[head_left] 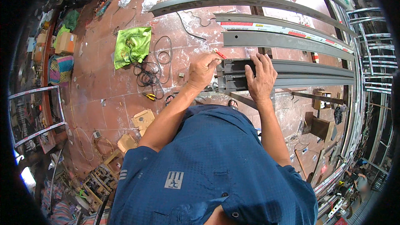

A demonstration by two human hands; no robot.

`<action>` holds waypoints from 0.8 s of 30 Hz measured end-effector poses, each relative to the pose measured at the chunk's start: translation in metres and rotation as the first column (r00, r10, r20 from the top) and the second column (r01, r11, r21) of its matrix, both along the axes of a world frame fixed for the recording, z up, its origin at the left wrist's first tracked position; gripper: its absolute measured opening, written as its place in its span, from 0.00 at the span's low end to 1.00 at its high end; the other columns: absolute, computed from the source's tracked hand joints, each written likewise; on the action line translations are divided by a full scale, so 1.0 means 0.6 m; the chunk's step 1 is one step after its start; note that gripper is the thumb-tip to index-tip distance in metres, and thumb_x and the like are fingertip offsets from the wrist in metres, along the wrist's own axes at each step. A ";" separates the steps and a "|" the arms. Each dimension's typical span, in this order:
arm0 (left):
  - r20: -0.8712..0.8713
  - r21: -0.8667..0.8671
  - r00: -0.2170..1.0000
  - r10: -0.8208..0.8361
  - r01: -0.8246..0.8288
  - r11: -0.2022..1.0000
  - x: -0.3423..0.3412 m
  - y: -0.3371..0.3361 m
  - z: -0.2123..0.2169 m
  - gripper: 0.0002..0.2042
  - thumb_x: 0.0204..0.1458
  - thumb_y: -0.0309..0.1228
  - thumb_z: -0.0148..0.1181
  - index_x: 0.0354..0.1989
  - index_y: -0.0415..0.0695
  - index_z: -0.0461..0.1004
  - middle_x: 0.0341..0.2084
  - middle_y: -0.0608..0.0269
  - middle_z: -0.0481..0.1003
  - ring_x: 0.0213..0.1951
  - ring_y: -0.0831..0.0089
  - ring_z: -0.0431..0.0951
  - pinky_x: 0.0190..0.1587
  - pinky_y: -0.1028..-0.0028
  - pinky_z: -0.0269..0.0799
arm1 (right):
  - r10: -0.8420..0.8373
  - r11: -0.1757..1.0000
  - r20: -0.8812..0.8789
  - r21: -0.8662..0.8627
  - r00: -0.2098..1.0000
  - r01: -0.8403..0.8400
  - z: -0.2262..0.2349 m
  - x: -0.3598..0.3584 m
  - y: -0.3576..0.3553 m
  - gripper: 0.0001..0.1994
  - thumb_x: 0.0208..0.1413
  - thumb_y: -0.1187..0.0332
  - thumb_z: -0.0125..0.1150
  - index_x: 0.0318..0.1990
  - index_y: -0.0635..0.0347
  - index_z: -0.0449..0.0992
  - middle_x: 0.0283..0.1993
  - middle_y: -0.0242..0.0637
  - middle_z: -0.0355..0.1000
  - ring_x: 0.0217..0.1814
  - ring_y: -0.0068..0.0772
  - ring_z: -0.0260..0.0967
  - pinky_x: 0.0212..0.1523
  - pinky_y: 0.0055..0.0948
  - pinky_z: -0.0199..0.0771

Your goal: The person picks up and stacks several long metal profiles on a workbench, then uses a red marker to mark one profile. They continue to lift, carry, and restack the profiles in different locations within the workshop.

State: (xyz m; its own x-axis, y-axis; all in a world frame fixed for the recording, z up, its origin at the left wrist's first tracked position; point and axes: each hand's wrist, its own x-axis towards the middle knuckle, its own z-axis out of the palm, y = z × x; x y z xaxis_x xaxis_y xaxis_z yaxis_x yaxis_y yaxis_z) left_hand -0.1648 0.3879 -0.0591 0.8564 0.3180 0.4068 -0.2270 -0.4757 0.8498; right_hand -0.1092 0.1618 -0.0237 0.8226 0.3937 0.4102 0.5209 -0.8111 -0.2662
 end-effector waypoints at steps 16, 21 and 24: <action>-0.047 0.591 0.999 -0.002 0.030 0.806 0.008 0.004 0.053 0.02 0.51 0.23 0.63 0.32 0.41 0.79 0.29 0.52 0.80 0.33 0.54 0.83 0.36 0.59 0.80 | 0.006 1.000 -0.009 -0.014 1.000 -0.006 -0.003 0.000 -0.003 0.22 0.64 0.55 0.65 0.63 0.47 0.77 0.69 0.36 0.70 0.77 0.47 0.61 0.69 0.50 0.58; -0.057 0.545 0.998 -0.027 0.054 0.836 0.013 -0.001 0.058 0.02 0.53 0.23 0.63 0.34 0.40 0.79 0.29 0.51 0.81 0.34 0.53 0.84 0.36 0.59 0.81 | 0.004 1.000 0.007 0.007 1.000 -0.004 -0.006 0.002 -0.003 0.21 0.63 0.56 0.66 0.62 0.47 0.78 0.68 0.37 0.70 0.77 0.48 0.61 0.69 0.50 0.58; 0.004 0.408 1.000 -0.028 0.024 0.912 0.016 -0.006 0.044 0.03 0.54 0.25 0.66 0.35 0.41 0.81 0.29 0.52 0.81 0.34 0.53 0.84 0.36 0.59 0.80 | -0.004 1.000 0.014 0.014 1.000 0.003 -0.005 0.002 -0.002 0.21 0.62 0.56 0.66 0.61 0.48 0.78 0.68 0.37 0.71 0.77 0.48 0.61 0.68 0.50 0.59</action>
